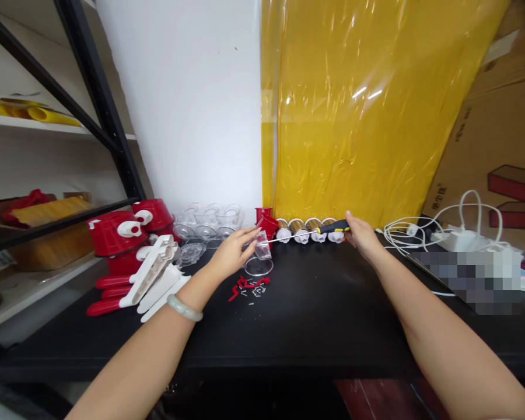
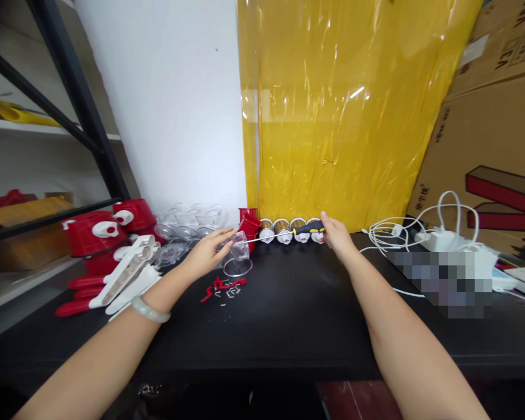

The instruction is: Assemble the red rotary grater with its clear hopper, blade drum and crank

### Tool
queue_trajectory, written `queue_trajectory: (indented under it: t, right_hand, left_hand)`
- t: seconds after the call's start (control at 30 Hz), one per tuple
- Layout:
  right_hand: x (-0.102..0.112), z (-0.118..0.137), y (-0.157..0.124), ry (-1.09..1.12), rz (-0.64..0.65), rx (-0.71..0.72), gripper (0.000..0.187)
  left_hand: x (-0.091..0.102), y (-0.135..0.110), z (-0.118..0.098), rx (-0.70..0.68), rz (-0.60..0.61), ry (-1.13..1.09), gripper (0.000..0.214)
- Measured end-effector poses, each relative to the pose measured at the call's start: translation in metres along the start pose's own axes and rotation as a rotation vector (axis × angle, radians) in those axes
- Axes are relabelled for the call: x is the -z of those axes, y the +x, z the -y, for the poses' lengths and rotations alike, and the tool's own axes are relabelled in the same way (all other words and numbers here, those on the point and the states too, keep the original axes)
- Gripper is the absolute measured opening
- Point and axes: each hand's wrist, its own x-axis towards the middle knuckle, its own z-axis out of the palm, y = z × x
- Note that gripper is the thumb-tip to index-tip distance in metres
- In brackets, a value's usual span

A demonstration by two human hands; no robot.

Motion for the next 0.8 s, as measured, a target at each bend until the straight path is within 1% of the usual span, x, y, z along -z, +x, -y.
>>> queue_trajectory:
  t: [0.07, 0.13, 0.2, 0.23, 0.33, 0.4, 0.5, 0.57, 0.6, 0.63, 0.7, 0.77, 0.8]
  right_hand:
    - [0.0004, -0.0009, 0.0015, -0.09, -0.042, -0.028, 0.049]
    - [0.0, -0.0005, 0.0029, -0.082, -0.011, -0.07, 0.052]
    - [-0.001, 0.0017, 0.0031, 0.041, 0.09, -0.119, 0.049]
    - [-0.0016, 0.0032, 0.0025, 0.118, 0.136, -0.132, 0.044]
    - [-0.0029, 0.0072, -0.0005, 0.25, 0.203, -0.092, 0.032]
    - [-0.0031, 0.0073, -0.0021, 0.238, 0.196, -0.053, 0.031]
    - [-0.0022, 0.0035, -0.0015, 0.098, 0.132, -0.01, 0.035]
    - [-0.0015, 0.0012, 0.0002, 0.012, 0.093, -0.006, 0.041]
    - [-0.0013, 0.0009, 0.001, 0.013, 0.095, -0.023, 0.043]
    - [-0.0014, 0.0013, 0.0016, 0.047, 0.111, -0.047, 0.042]
    - [-0.002, 0.0037, 0.0018, 0.176, 0.159, -0.086, 0.034]
    - [-0.0028, 0.0057, 0.001, 0.265, 0.184, -0.088, 0.025]
    - [-0.0029, 0.0057, 0.0005, 0.272, 0.184, -0.076, 0.024]
  left_hand:
    - [0.0003, 0.0003, -0.0006, 0.004, 0.0, -0.002, 0.043]
    - [0.0005, 0.0002, -0.0008, 0.01, -0.002, -0.005, 0.044]
    - [0.0003, -0.0002, -0.0003, 0.011, 0.0, -0.006, 0.044]
    - [0.0001, -0.0004, 0.0001, 0.01, -0.001, -0.007, 0.044]
    - [-0.0004, -0.0008, 0.0009, 0.005, -0.004, -0.006, 0.044]
    - [-0.0003, -0.0008, 0.0006, 0.005, -0.003, -0.001, 0.044]
    - [0.0, -0.0007, -0.0002, 0.012, 0.005, 0.002, 0.044]
    - [-0.0003, -0.0008, 0.0003, 0.015, 0.006, 0.002, 0.044]
    - [-0.0008, -0.0009, 0.0009, 0.014, 0.004, 0.003, 0.044]
    - [-0.0013, -0.001, 0.0016, 0.012, 0.001, 0.002, 0.043]
    - [-0.0022, -0.0012, 0.003, 0.006, -0.005, -0.002, 0.043]
    - [-0.0023, -0.0012, 0.0034, 0.003, -0.006, -0.006, 0.043]
    - [-0.002, -0.0012, 0.0031, 0.004, -0.004, -0.006, 0.043]
